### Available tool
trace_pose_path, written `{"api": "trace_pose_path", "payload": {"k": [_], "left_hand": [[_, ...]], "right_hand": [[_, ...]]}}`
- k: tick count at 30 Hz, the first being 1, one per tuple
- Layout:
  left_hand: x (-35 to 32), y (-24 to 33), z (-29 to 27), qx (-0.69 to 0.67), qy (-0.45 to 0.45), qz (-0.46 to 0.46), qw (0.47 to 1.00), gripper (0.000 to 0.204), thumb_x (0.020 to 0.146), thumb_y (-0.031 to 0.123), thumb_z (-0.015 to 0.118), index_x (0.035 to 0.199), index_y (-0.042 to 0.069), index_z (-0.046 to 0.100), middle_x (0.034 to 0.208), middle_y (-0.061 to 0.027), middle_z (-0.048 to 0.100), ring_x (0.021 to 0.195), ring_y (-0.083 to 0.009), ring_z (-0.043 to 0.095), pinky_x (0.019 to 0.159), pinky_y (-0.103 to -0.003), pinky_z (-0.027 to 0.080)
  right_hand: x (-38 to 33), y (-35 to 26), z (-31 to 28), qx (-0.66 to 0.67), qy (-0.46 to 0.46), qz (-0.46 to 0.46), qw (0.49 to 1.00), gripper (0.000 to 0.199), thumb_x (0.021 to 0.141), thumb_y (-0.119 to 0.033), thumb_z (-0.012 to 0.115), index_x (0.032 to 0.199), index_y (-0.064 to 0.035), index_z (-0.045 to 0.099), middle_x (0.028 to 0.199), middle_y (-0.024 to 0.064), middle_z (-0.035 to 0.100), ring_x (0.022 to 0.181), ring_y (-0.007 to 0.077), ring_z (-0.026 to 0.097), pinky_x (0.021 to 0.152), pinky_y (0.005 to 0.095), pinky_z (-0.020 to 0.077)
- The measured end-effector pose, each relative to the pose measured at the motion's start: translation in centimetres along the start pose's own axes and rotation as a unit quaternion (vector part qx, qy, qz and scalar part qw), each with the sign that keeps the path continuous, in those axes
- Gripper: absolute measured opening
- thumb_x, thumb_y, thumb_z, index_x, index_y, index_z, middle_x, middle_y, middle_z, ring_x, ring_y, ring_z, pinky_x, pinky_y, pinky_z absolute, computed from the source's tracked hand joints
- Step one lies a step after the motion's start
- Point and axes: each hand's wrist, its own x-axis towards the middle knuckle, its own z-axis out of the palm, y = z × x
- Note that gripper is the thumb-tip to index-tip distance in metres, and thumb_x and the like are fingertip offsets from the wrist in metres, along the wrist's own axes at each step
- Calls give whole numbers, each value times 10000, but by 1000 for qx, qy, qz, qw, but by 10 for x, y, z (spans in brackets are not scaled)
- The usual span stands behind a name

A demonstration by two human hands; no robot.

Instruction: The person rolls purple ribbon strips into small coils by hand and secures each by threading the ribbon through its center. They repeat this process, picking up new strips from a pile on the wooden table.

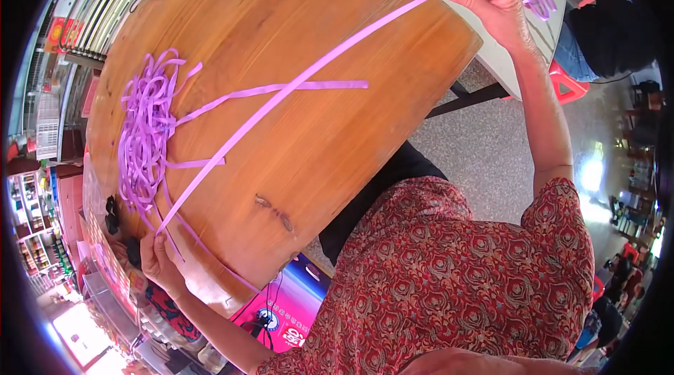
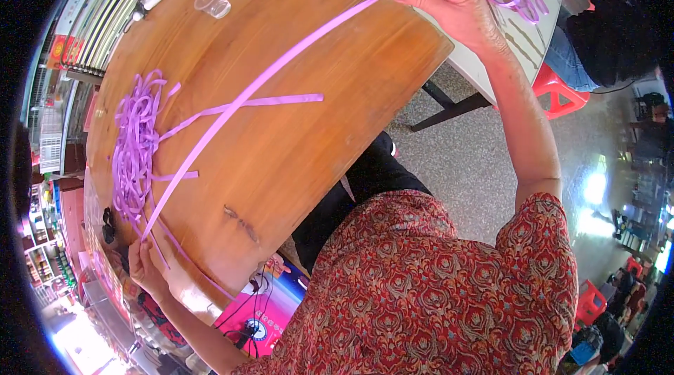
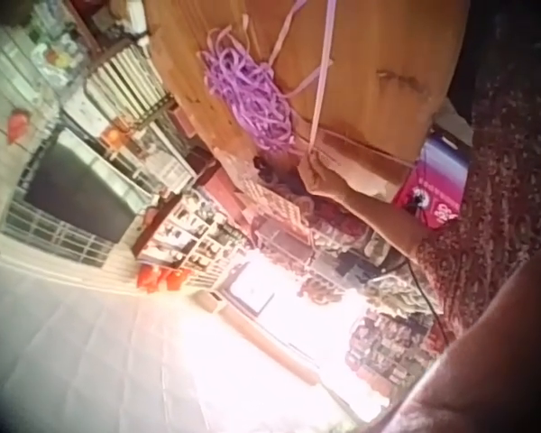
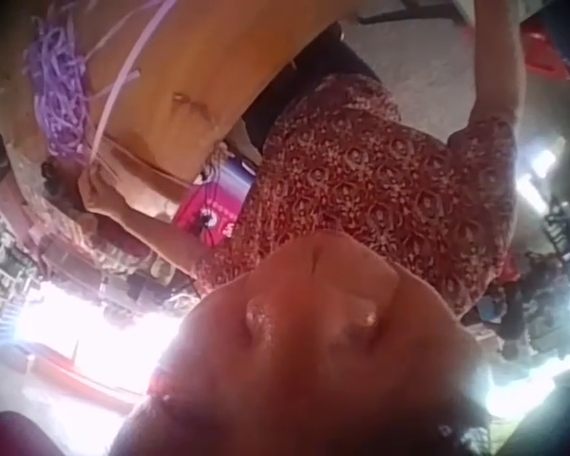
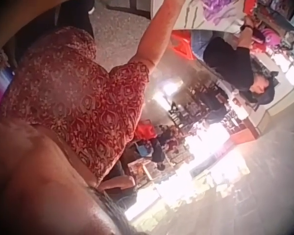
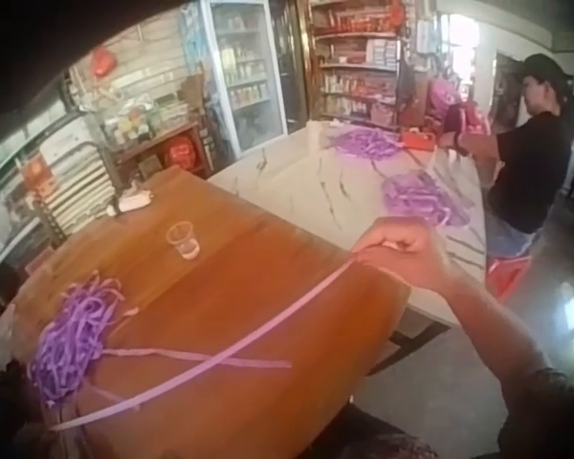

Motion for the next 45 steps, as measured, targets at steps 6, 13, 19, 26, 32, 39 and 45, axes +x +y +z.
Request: {"api": "trace_pose_path", "payload": {"k": [6,13,19,26,32,39,45], "left_hand": [[-16,-29,-23,-38,58,-88,994,120,890,62,535,927,-9,624,793,7,562,749,-75,496,707,-208,409],[-1,-23,-9,-319,156,-126,926,143,895,89,547,961,-28,595,882,-47,584,796,-110,537,740,-253,455],[27,-2,19,-560,153,-89,809,107,861,42,579,961,9,600,856,-70,622,804,-184,598,812,-353,492],[52,31,47,-533,285,-83,792,113,848,-6,561,960,-3,549,887,-87,620,842,-228,612,838,-410,508],[74,61,39,-695,303,-152,634,125,839,-41,532,956,-4,512,857,-101,589,810,-219,594,781,-353,510],[64,122,89,-617,140,-110,767,399,806,-45,590,1180,1,460,825,-47,559,659,-101,503,577,-231,426],[49,157,115,-600,-60,-67,795,626,763,-56,641,1314,26,358,802,-57,586,659,-93,536,563,-193,432]], "right_hand": [[-8,32,-13,21,32,31,999,119,842,-23,598,950,0,642,892,19,621,852,78,572,762,205,453],[-7,54,-17,160,71,131,976,217,878,-56,538,1077,20,583,1062,65,583,950,138,567,838,262,454],[-5,98,-28,-135,111,123,977,360,889,-75,533,1230,21,467,1132,109,537,1045,203,525,939,347,401],[7,99,-36,456,177,127,863,429,884,8,497,1287,60,359,1272,152,437,1144,206,429,1015,382,320],[20,79,-19,542,214,85,808,442,876,52,475,1293,66,333,1277,179,420,1139,222,430,1017,426,311],[23,-29,54,344,76,55,934,342,895,4,447,1235,29,462,1216,131,495,953,130,511,858,278,403],[20,-117,139,227,-132,-42,964,388,870,49,424,1252,-2,474,1012,69,619,787,81,506,707,198,418]]}}
